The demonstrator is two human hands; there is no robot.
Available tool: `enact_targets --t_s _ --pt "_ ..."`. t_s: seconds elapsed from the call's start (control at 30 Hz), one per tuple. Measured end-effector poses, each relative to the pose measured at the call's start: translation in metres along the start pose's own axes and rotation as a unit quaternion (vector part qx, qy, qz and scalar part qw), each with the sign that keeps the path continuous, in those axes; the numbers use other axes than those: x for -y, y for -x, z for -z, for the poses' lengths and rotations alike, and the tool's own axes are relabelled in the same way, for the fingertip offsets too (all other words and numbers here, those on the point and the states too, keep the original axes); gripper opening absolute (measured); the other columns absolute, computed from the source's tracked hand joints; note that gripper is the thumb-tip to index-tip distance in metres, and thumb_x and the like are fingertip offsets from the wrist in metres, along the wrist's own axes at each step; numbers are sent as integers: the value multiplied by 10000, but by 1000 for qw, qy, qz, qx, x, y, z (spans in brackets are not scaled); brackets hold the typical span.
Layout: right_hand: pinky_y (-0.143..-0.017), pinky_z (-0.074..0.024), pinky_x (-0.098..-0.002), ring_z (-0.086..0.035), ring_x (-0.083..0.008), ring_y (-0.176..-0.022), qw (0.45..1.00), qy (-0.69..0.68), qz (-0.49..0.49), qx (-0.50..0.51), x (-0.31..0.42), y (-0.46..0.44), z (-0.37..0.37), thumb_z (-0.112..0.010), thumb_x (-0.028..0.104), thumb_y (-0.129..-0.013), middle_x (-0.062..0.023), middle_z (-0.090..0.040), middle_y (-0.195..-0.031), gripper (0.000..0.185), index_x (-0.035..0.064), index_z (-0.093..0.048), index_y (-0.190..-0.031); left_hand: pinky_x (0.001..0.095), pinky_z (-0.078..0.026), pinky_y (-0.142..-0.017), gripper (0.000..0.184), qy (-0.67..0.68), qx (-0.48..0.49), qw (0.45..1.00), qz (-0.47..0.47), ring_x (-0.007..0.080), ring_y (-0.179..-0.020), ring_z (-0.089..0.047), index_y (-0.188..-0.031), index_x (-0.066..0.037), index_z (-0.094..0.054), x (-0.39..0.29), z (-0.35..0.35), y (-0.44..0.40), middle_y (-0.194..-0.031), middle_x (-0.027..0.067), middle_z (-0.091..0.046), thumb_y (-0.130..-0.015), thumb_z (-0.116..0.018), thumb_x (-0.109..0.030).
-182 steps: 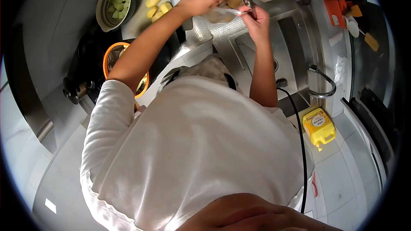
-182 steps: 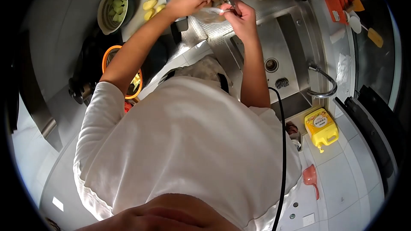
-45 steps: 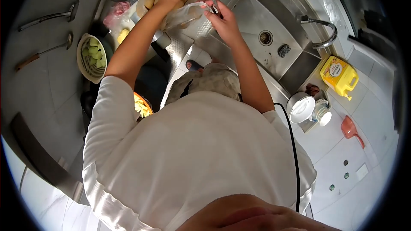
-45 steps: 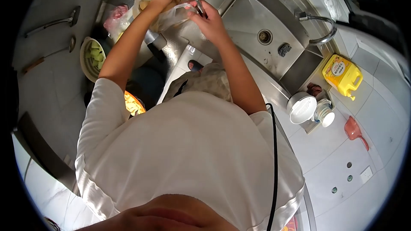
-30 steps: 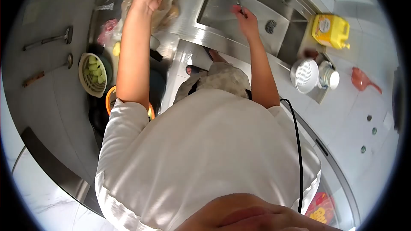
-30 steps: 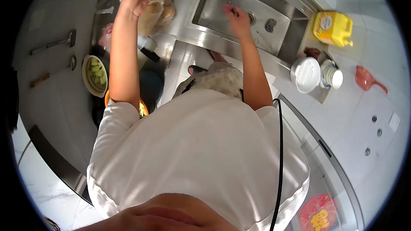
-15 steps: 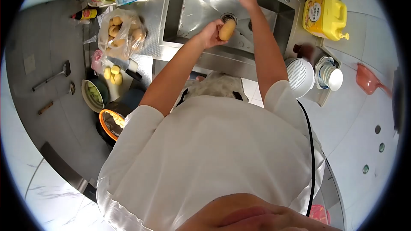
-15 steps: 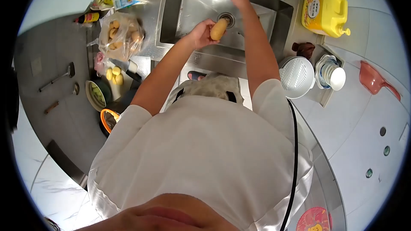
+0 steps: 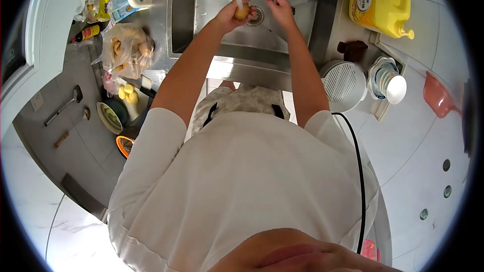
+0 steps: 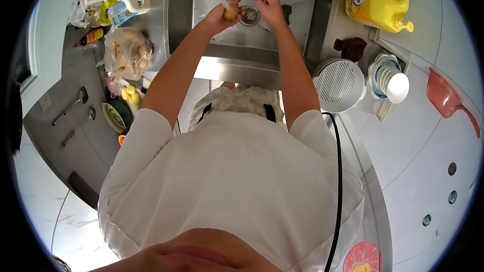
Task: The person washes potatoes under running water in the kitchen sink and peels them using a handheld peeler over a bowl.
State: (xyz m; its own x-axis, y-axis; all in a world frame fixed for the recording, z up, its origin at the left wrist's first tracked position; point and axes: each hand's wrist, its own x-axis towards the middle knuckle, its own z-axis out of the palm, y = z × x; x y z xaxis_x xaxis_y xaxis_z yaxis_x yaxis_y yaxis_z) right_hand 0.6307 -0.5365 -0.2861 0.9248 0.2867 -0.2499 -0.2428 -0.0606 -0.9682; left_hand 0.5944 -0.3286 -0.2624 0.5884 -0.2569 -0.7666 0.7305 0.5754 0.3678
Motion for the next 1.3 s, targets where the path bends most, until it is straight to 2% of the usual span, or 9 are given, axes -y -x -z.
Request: enact_targets --t_s 0.23,0.37,0.57,0.73,0.9,0.97,1.1,1.2,1.3 --pt "-682 -458 -251 -528 -57 -746 996 -26 -48 -64 -48 40 -2 -627 118 -993 72 -635 -840 304 94 -717 -1282 327 -584 -662 379 -116 -47 991 -47 190 -851 -680 -1216 -104 -614 3 -8 -19 -954 53 -665 -890 -781 -198" --pt "-800 -461 -214 -555 -43 -864 995 -13 -34 -93 -62 49 -16 -628 100 -991 57 -683 -980 314 91 -726 -1290 317 -559 -636 513 -242 -89 962 -85 168 -778 -658 -1321 -207 -595 -2 -40 -16 -909 41 -641 -864 -780 -65" --pt "-752 -497 -266 -588 -75 -814 990 -75 -31 -117 -42 54 -28 -633 92 -974 -6 -714 -900 258 37 -728 -1207 337 -574 -564 621 -206 -8 971 -118 207 -760 -670 -1306 -244 -523 -1 -33 -24 -950 92 -627 -813 -744 61" --pt "-809 -505 -273 -614 -97 -871 987 -97 -31 -123 -56 50 -30 -621 81 -974 -35 -744 -973 251 34 -732 -1195 288 -509 -571 267 -247 -73 964 -72 201 -764 -647 -1242 -148 -599 -4 -36 -16 -937 97 -652 -1004 -672 -245" --pt "-861 -505 -270 -636 -109 -933 985 -108 -28 -132 -49 53 -35 -595 53 -972 -54 -756 -1047 257 14 -725 -1190 307 -512 -587 384 -218 -45 975 -1 222 -791 -651 -1253 -151 -603 -1 -35 -20 -979 122 -665 -1114 -387 -436" --pt "-598 -420 -202 -520 -27 -679 985 -92 22 -145 -60 51 -38 -559 44 -1006 14 -753 -1053 302 45 -724 -1259 325 -542 -639 435 -188 -32 982 17 235 -843 -663 -1282 -152 -594 3 -31 -23 -1031 138 -665 -1129 -313 -447" --pt "-487 -323 -212 -412 -9 -560 977 -139 -54 -150 -37 57 -36 -565 52 -1007 27 -752 -1035 295 53 -728 -1253 383 -559 -864 326 -16 20 998 -62 297 -1059 -646 -1431 -187 -479 3 -30 -16 -1203 175 -613 -1122 -417 -270" --pt "-932 -496 -258 -677 -133 -1003 969 -173 -85 -156 -34 57 -37 -555 -12 -968 -73 -762 -1108 297 -21 -707 -1223 378 -558 -882 384 -16 25 995 -97 305 -1080 -640 -1463 -200 -431 4 -33 -9 -1203 174 -601 -1088 -510 -184" --pt "-927 -499 -255 -673 -124 -997 967 -184 -86 -151 -34 56 -40 -560 -12 -969 -72 -761 -1106 291 -19 -710 -1219 315 -549 -737 376 -64 0 989 -132 256 -960 -645 -1408 -187 -459 8 -25 -16 -1112 152 -614 -1054 -586 -195"
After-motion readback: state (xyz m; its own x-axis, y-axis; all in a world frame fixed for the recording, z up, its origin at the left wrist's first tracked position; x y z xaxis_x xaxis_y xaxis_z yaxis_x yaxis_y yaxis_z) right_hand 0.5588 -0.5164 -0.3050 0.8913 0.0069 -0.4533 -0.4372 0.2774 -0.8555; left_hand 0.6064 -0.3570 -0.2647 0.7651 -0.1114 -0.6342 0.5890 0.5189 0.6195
